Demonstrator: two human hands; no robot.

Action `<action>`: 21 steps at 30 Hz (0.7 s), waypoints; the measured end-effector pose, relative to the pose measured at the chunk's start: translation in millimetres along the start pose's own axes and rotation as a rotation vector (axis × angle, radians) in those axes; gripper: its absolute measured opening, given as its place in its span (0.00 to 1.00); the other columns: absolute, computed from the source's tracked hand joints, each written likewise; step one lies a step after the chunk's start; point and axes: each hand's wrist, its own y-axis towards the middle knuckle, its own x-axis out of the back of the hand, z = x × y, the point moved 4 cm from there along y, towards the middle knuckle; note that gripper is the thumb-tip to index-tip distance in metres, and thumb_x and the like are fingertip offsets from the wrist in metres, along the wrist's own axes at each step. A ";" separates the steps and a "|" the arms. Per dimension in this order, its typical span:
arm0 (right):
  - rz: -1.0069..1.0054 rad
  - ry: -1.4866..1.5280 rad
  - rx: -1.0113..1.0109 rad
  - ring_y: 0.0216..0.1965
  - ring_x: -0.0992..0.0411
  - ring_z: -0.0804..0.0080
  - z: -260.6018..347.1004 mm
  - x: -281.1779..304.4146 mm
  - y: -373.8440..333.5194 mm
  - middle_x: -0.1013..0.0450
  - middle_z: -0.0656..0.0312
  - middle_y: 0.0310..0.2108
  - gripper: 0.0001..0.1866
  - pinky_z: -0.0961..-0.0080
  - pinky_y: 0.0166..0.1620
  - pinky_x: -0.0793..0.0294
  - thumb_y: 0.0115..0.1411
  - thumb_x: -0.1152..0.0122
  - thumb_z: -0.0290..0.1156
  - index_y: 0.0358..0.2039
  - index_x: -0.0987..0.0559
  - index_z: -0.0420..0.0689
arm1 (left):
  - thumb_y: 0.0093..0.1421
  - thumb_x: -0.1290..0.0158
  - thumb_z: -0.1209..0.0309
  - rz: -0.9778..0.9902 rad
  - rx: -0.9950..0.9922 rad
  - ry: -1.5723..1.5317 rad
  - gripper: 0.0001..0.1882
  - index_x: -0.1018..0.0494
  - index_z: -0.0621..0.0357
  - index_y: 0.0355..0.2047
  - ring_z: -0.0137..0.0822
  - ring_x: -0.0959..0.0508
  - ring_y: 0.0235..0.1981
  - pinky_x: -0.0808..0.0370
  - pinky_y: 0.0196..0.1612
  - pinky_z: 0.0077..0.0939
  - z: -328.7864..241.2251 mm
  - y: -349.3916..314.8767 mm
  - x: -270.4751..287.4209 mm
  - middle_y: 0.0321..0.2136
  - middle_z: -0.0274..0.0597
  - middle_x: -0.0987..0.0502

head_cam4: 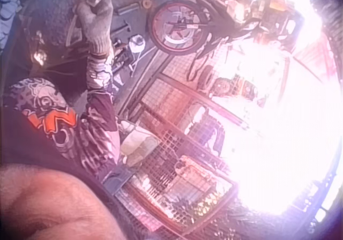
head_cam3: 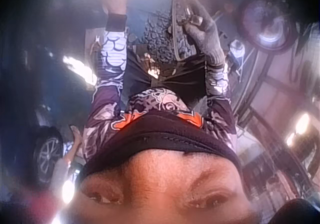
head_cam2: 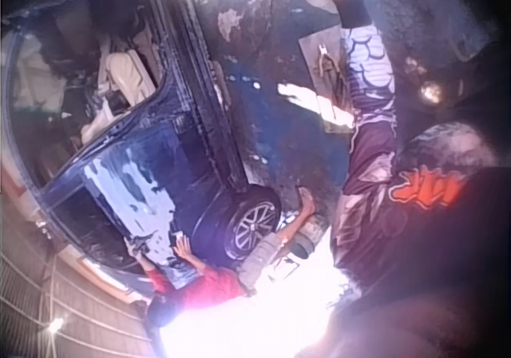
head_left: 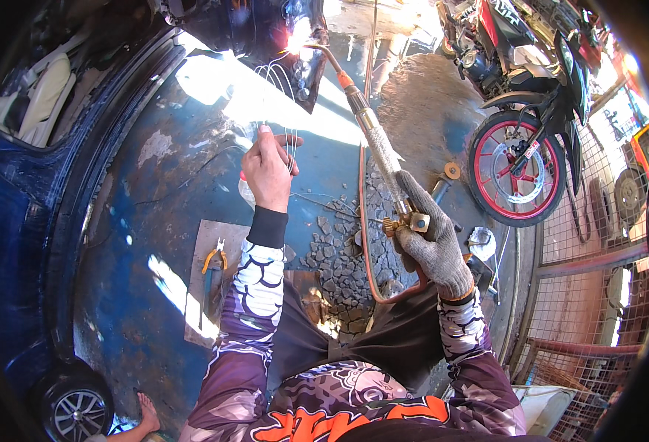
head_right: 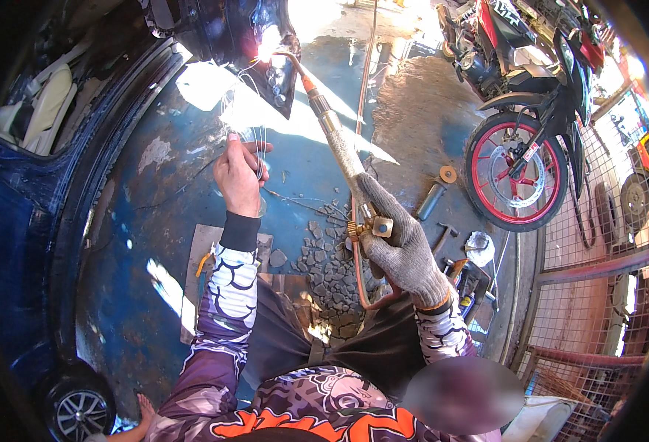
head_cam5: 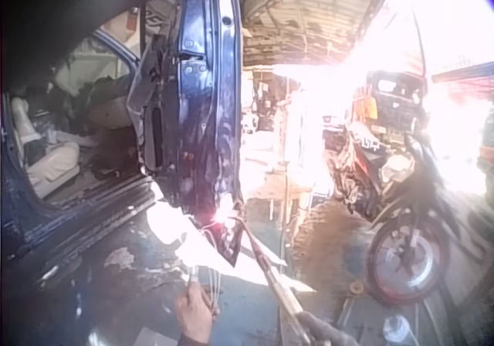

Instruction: The person welds a metal panel on a car using a handheld welding torch and filler rod. They repeatedly apply the torch to the seam while feeding the rod, producing sparks and molten metal.

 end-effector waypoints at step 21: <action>-0.021 0.085 0.062 0.23 0.30 0.86 -4.2 11.3 -9.3 0.21 0.64 0.38 0.45 0.83 0.22 0.31 0.62 0.38 0.20 0.80 0.40 0.40 | 0.81 0.56 0.54 -0.007 0.034 0.138 0.28 0.30 0.60 0.25 0.30 0.24 0.14 0.33 0.15 0.25 -7.2 -15.4 13.9 0.33 0.50 0.13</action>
